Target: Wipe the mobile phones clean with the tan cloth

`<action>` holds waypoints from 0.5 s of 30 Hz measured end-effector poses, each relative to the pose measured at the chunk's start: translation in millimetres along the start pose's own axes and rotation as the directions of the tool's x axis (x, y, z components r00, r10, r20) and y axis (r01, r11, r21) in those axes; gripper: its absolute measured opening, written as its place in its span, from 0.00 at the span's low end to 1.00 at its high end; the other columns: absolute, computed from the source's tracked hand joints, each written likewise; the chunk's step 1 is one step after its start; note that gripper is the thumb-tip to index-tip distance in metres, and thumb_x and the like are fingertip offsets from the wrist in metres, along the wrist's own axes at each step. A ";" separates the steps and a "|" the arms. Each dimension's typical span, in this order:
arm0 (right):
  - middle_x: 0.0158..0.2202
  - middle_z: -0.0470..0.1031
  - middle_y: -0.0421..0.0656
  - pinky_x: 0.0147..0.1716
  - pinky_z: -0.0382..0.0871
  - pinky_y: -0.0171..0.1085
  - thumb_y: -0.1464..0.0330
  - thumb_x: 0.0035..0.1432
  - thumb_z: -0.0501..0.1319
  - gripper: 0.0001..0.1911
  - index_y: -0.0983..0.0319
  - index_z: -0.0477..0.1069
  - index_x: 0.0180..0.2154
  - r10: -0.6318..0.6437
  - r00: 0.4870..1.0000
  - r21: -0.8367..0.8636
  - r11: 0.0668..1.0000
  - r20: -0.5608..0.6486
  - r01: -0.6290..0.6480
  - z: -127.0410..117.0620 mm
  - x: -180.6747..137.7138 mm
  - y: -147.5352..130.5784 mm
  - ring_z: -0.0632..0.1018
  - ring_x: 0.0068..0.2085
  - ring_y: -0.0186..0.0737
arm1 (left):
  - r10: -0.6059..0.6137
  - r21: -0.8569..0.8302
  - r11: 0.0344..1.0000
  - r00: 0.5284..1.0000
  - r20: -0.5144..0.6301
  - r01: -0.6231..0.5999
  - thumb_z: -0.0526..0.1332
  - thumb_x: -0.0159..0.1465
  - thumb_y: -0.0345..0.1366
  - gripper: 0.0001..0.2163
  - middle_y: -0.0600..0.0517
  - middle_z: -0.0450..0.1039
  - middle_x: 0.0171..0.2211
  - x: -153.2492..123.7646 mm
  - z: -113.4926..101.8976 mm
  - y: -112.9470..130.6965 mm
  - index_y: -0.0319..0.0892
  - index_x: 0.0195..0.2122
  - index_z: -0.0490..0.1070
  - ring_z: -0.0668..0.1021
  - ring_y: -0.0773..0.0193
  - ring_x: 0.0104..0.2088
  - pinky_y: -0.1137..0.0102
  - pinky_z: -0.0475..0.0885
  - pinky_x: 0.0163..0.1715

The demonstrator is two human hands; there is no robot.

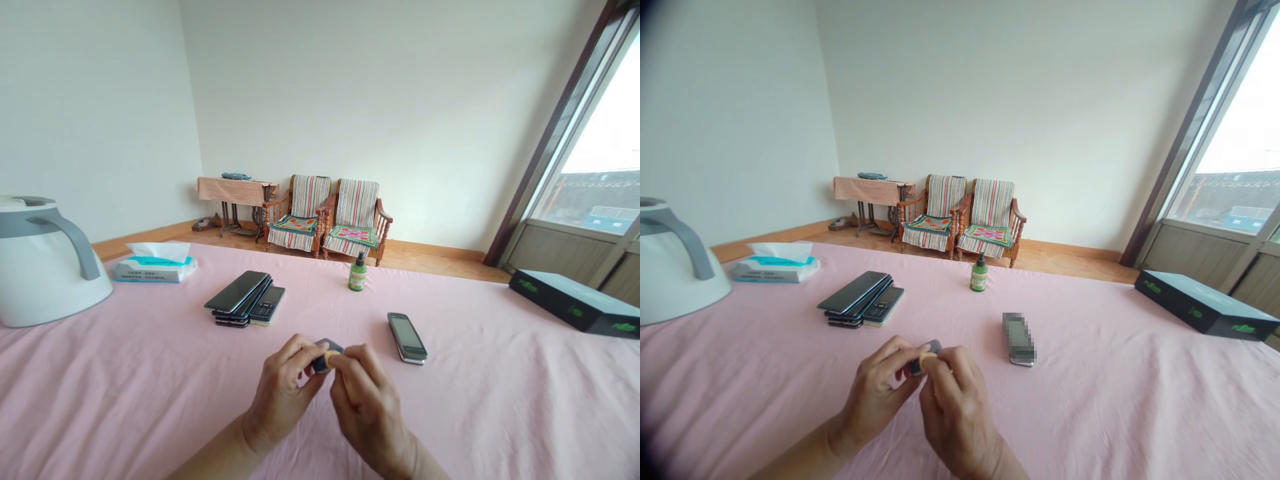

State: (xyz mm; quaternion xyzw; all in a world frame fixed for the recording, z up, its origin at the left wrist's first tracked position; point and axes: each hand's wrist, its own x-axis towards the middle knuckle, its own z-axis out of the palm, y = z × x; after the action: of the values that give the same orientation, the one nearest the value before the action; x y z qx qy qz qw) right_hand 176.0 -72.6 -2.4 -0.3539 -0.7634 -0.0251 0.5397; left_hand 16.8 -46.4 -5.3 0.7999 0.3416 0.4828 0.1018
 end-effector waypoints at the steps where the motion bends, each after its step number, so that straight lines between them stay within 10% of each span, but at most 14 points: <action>1: 0.34 0.68 0.44 0.34 0.68 0.35 0.79 0.57 0.52 0.13 0.61 0.69 0.41 0.060 0.996 0.000 0.998 -0.060 -0.060 -1.8 1.4 3.5 0.72 0.34 0.37 | 0.004 -0.001 1.000 0.999 0.037 -0.004 0.59 0.61 0.29 0.11 0.51 0.70 0.33 0.1 -0.3 0.6 0.43 0.45 0.73 0.74 0.67 0.29 0.76 0.71 0.28; 5: 0.32 0.68 0.42 0.34 0.68 0.34 0.78 0.55 0.54 0.10 0.61 0.70 0.35 0.267 0.952 -0.007 0.962 -0.150 -0.271 -8.8 5.4 22.5 0.73 0.34 0.37 | -0.038 -0.033 0.998 0.981 0.192 0.045 0.57 0.55 0.23 0.17 0.50 0.71 0.40 0.2 -0.4 1.6 0.46 0.44 0.73 0.76 0.64 0.37 0.75 0.73 0.33; 15: 0.29 0.70 0.41 0.30 0.65 0.32 0.79 0.49 0.54 0.11 0.62 0.73 0.29 0.484 0.871 -0.003 0.874 0.087 -0.486 5.7 -0.9 36.9 0.73 0.29 0.35 | -0.244 -0.253 0.918 0.938 0.248 0.305 0.52 0.47 0.18 0.23 0.47 0.67 0.48 -0.3 5.9 -10.6 0.42 0.42 0.73 0.76 0.61 0.43 0.71 0.73 0.40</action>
State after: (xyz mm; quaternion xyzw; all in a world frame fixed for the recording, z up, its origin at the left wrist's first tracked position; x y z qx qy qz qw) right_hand 192.5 -43.1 -18.2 -0.5296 -0.6727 0.1333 0.4993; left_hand 16.9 -37.8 -13.8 0.7670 0.3643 0.4203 0.3198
